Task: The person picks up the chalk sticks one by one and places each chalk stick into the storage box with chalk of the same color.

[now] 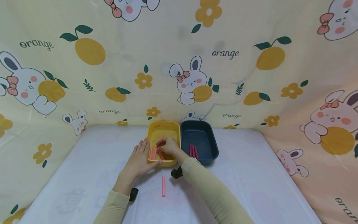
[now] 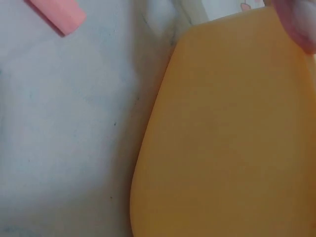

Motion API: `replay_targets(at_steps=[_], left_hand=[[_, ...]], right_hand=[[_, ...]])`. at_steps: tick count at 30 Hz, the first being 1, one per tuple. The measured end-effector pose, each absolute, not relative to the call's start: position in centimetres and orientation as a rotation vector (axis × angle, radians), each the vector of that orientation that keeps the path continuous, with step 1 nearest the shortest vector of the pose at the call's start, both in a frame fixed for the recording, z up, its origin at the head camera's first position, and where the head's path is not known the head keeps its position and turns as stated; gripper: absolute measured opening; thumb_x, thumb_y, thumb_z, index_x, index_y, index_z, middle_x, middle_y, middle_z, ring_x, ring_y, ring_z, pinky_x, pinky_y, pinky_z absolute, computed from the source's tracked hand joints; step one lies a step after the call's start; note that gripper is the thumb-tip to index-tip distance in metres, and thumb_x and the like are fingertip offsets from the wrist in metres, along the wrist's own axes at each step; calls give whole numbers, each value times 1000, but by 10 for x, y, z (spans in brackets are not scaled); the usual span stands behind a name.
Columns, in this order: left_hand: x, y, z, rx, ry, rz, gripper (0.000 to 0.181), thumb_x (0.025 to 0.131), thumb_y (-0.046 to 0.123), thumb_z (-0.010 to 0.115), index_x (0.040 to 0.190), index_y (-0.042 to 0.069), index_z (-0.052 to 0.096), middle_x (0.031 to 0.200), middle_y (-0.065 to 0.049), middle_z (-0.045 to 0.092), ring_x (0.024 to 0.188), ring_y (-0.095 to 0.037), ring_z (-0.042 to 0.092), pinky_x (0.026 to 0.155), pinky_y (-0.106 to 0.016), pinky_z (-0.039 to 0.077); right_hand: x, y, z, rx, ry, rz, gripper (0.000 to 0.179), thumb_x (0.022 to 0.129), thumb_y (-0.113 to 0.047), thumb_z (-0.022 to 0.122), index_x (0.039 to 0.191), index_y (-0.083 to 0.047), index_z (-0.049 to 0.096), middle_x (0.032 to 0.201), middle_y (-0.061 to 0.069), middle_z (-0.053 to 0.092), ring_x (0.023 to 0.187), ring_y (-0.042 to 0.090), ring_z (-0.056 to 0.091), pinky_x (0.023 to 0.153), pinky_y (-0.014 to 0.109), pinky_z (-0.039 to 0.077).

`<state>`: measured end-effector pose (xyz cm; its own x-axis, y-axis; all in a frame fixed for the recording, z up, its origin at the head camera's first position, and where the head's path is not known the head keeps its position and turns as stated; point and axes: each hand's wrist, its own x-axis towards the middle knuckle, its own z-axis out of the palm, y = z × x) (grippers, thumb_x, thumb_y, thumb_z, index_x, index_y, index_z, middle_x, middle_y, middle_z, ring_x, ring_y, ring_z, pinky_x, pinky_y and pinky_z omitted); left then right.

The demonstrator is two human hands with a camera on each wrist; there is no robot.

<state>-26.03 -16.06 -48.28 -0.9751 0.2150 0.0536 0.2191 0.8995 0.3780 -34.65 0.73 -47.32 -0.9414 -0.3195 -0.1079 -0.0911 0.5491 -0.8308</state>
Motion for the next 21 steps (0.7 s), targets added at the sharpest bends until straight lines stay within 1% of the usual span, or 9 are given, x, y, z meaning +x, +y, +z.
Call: replay_targets(at_steps=[5, 10, 13, 16, 19, 21], left_hand=[[-260, -162, -483, -357, -3048, -614, 119, 90, 76, 60, 163, -6, 14, 173, -22, 5, 159, -41, 6, 129, -54, 9], [-261, -163, -484, -355, -3048, -605, 119, 90, 76, 59, 163, -7, 15, 173, -22, 5, 159, -41, 7, 129, -55, 10], [-261, -164, -484, -352, -3045, -608, 119, 90, 76, 60, 163, -7, 15, 173, -22, 5, 159, -41, 7, 129, -55, 10], [-260, -163, -483, -357, -3045, -619, 119, 90, 76, 60, 163, -6, 15, 173, -22, 5, 159, -41, 6, 129, -55, 9], [-260, -162, -483, -359, -3046, -619, 120, 90, 76, 60, 163, -6, 14, 173, -22, 5, 159, -41, 6, 129, -55, 9], [-260, -161, -483, -361, -3043, -621, 120, 89, 77, 60, 163, -6, 15, 173, -22, 5, 159, -41, 6, 129, -55, 9]], right_hand=[[-343, 7, -471, -334, 2534, -1385, 15, 95, -3, 73, 109, -6, 76, 99, 3, 73, 87, 15, 63, 78, 24, 56], [-337, 8, -466, -341, 2512, -1405, 19, 97, -2, 70, 116, -2, 74, 104, 7, 72, 85, 16, 64, 79, 25, 60], [-336, 8, -464, -383, 2556, -1346, 22, 94, 1, 72, 116, 1, 72, 101, 8, 71, 86, 16, 63, 80, 24, 58], [-336, 8, -462, -407, 2596, -1257, 24, 90, 3, 75, 113, 2, 73, 97, 8, 70, 85, 16, 60, 79, 24, 56], [-334, 9, -461, -396, 2581, -1220, 27, 86, 6, 77, 112, 3, 73, 98, 10, 70, 83, 16, 59, 76, 25, 55], [-333, 9, -461, -384, 2561, -1226, 30, 84, 8, 77, 114, 3, 72, 101, 13, 71, 83, 17, 59, 74, 24, 55]])
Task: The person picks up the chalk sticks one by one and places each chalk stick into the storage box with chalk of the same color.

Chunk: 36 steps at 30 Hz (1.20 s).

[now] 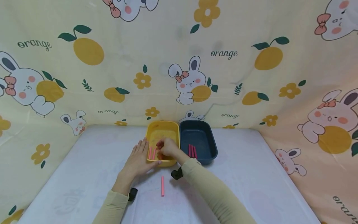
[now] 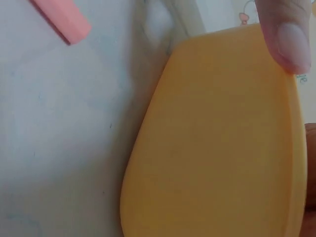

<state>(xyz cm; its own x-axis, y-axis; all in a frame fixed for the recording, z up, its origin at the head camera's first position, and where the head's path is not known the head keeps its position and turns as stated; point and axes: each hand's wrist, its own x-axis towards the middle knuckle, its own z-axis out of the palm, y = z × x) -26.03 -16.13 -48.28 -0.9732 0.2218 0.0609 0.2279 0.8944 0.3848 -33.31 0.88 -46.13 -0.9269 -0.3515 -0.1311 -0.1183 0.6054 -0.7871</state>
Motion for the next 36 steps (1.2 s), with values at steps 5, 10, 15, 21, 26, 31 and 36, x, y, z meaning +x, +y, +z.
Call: replay_targets(at_steps=[5, 10, 15, 21, 26, 31, 36], left_hand=[[-260, -163, -483, -362, -3046, -601, 120, 90, 79, 58, 163, -6, 15, 173, -21, 5, 159, -41, 6, 129, -54, 9], [-260, -162, -481, -363, -3050, -611, 119, 89, 77, 59, 163, -6, 15, 173, -21, 5, 159, -41, 6, 129, -55, 9], [-260, -161, -480, -376, -3038, -592, 118, 90, 75, 60, 163, -7, 16, 173, -22, 5, 159, -42, 9, 129, -55, 10], [-260, -162, -482, -371, -3046, -597, 118, 91, 75, 60, 163, -7, 15, 173, -23, 5, 159, -42, 8, 129, -55, 10], [-260, -161, -481, -374, -3049, -596, 120, 90, 78, 58, 163, -6, 13, 173, -22, 4, 159, -42, 7, 129, -55, 9], [-260, -161, -482, -364, -3049, -590, 122, 88, 80, 58, 163, -6, 13, 173, -22, 5, 159, -41, 7, 129, -55, 9], [-261, -162, -482, -361, -3042, -593, 121, 88, 78, 60, 163, -6, 15, 173, -23, 7, 159, -42, 8, 129, -56, 10]], right_hand=[[-334, 5, -464, -369, 2501, -1286, 33, 84, 9, 77, 116, 3, 72, 107, 16, 72, 82, 17, 60, 72, 24, 56], [-335, 4, -468, -332, 2384, -1396, 36, 86, 8, 77, 121, 1, 72, 110, 16, 71, 84, 18, 64, 78, 27, 62], [-334, 3, -470, -283, 2357, -1434, 33, 90, 6, 75, 121, -4, 73, 111, 11, 70, 88, 19, 65, 82, 29, 62], [-334, 2, -471, -271, 2341, -1448, 32, 89, 9, 73, 119, -3, 72, 109, 12, 70, 85, 19, 64, 80, 32, 63], [-334, 2, -470, -257, 2314, -1462, 33, 90, 10, 73, 120, -4, 72, 106, 8, 69, 85, 20, 65, 81, 32, 63], [-333, 3, -469, -261, 2316, -1462, 32, 91, 7, 74, 121, -5, 72, 109, 8, 69, 87, 20, 66, 83, 31, 63], [-330, 6, -465, -301, 2280, -1501, 32, 93, 6, 72, 124, -2, 70, 114, 13, 69, 87, 20, 67, 85, 35, 63]])
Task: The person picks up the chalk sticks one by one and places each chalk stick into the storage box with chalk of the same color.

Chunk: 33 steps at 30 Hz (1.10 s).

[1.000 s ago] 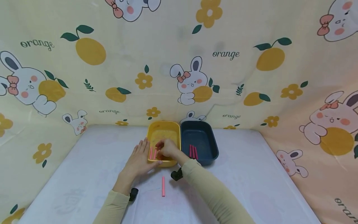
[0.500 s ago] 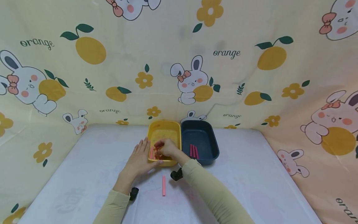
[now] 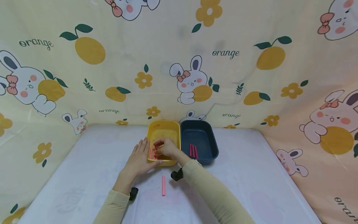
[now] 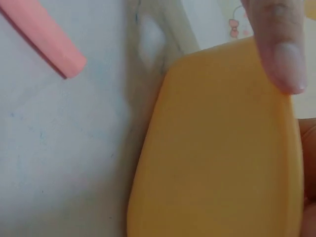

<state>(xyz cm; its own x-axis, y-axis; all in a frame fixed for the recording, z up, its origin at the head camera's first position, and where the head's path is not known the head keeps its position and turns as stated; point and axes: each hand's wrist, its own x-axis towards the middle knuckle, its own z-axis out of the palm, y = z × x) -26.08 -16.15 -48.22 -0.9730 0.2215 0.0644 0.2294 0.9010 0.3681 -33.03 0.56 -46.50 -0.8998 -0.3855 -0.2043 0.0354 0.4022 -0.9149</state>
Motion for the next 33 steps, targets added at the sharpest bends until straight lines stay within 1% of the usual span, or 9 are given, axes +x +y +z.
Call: replay_targets(at_steps=[3, 7, 11, 14, 17, 20, 23, 29, 33], left_hand=[[-261, -161, -482, -367, -3039, -600, 120, 89, 77, 60, 163, -7, 15, 173, -23, 7, 159, -43, 9, 129, -56, 10], [-260, -162, -483, -368, -3041, -604, 122, 88, 79, 59, 163, -7, 15, 173, -23, 6, 159, -42, 8, 129, -56, 9], [-259, -161, -482, -351, -3047, -610, 122, 88, 79, 59, 163, -7, 14, 173, -23, 6, 159, -42, 7, 129, -56, 9], [-258, -160, -480, -331, -3053, -621, 120, 89, 76, 61, 163, -7, 14, 173, -23, 6, 159, -42, 7, 129, -56, 8], [-258, -159, -480, -332, -3048, -632, 119, 90, 73, 63, 163, -8, 14, 172, -24, 7, 159, -43, 7, 129, -57, 9], [-258, -159, -479, -341, -3043, -623, 119, 90, 73, 63, 162, -8, 14, 172, -24, 6, 159, -43, 8, 129, -56, 9], [-258, -160, -479, -349, -3040, -611, 119, 90, 74, 62, 163, -8, 14, 172, -24, 7, 159, -42, 8, 129, -55, 10], [-259, -161, -480, -357, -3013, -620, 120, 89, 73, 64, 162, -9, 15, 172, -25, 10, 158, -44, 10, 129, -56, 11], [-258, -160, -482, -371, -2999, -613, 117, 91, 69, 65, 162, -9, 15, 171, -26, 10, 158, -44, 11, 129, -56, 12]], right_hand=[[-328, 8, -463, -352, 2271, -1526, 32, 94, 5, 71, 126, 1, 68, 115, 14, 68, 86, 21, 69, 87, 36, 63], [-323, 13, -458, -429, 2267, -1559, 35, 95, 3, 71, 129, 5, 65, 121, 21, 68, 94, 35, 73, 87, 40, 63], [-316, 19, -451, -490, 2278, -1582, 34, 95, 2, 71, 129, 4, 66, 127, 25, 67, 96, 35, 73, 85, 39, 64], [-310, 26, -445, -527, 2299, -1585, 30, 96, -2, 71, 126, 1, 69, 125, 21, 68, 98, 33, 72, 85, 38, 64], [-302, 34, -440, -552, 2306, -1612, 25, 98, -8, 71, 123, -3, 71, 121, 17, 70, 104, 42, 71, 83, 38, 64], [-294, 41, -439, -577, 2336, -1624, 21, 99, -14, 72, 119, -7, 73, 115, 9, 72, 105, 45, 70, 79, 35, 65], [-284, 47, -438, -600, 2374, -1605, 21, 100, -17, 71, 119, -8, 73, 111, 4, 73, 99, 40, 72, 75, 31, 64], [-261, 56, -439, -661, 2454, -1547, 20, 99, -15, 71, 117, -7, 75, 106, 1, 74, 88, 17, 69, 70, 25, 62], [-250, 62, -446, -727, 2483, -1503, 18, 97, -13, 72, 114, -7, 75, 102, 0, 75, 83, 12, 67, 67, 22, 59]])
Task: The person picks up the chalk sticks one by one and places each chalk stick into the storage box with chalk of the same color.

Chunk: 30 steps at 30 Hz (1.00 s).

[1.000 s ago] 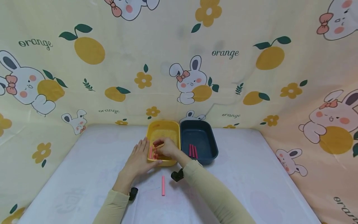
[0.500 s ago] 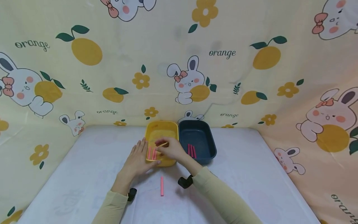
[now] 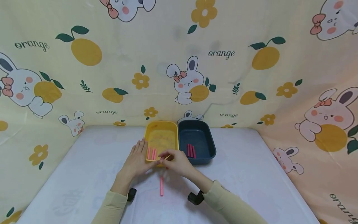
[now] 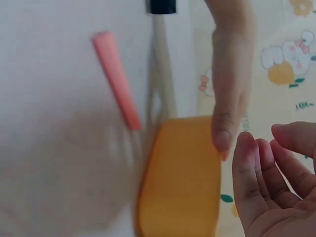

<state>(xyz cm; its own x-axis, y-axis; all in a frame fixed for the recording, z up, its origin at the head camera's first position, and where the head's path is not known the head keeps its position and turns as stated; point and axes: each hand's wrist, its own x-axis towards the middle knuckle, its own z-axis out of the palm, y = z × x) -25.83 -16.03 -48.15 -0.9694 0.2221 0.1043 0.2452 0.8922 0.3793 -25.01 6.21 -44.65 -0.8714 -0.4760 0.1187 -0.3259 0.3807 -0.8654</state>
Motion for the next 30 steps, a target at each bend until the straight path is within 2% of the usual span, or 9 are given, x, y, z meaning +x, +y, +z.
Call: replay_targets(at_steps=[6, 13, 22, 30], left_hand=[[-258, -160, -483, -360, -3008, -612, 117, 91, 69, 65, 162, -9, 14, 172, -25, 9, 158, -44, 10, 129, -55, 12], [-260, -159, -482, -341, -3021, -611, 120, 89, 74, 63, 162, -10, 16, 171, -26, 9, 158, -44, 10, 129, -55, 13], [-259, -158, -482, -330, -3032, -630, 120, 90, 74, 62, 162, -9, 16, 172, -25, 9, 159, -43, 10, 129, -56, 13], [-259, -158, -483, -316, -3026, -622, 120, 89, 75, 62, 162, -9, 17, 171, -25, 11, 159, -43, 10, 129, -55, 13]], right_hand=[[-237, 69, -460, -791, 2451, -1435, 18, 96, -8, 73, 113, -6, 75, 96, -1, 73, 77, 10, 67, 64, 21, 58], [-229, 70, -471, -790, 2405, -1332, 20, 93, -5, 74, 113, 0, 74, 88, -4, 70, 72, 7, 65, 59, 19, 55], [-224, 66, -485, -763, 2389, -1161, 21, 90, -8, 78, 111, -7, 73, 84, -11, 66, 71, 2, 61, 60, 19, 53], [-223, 62, -488, -812, 2453, -1055, 23, 88, -12, 82, 108, -8, 72, 79, -11, 61, 70, 0, 55, 62, 18, 47]])
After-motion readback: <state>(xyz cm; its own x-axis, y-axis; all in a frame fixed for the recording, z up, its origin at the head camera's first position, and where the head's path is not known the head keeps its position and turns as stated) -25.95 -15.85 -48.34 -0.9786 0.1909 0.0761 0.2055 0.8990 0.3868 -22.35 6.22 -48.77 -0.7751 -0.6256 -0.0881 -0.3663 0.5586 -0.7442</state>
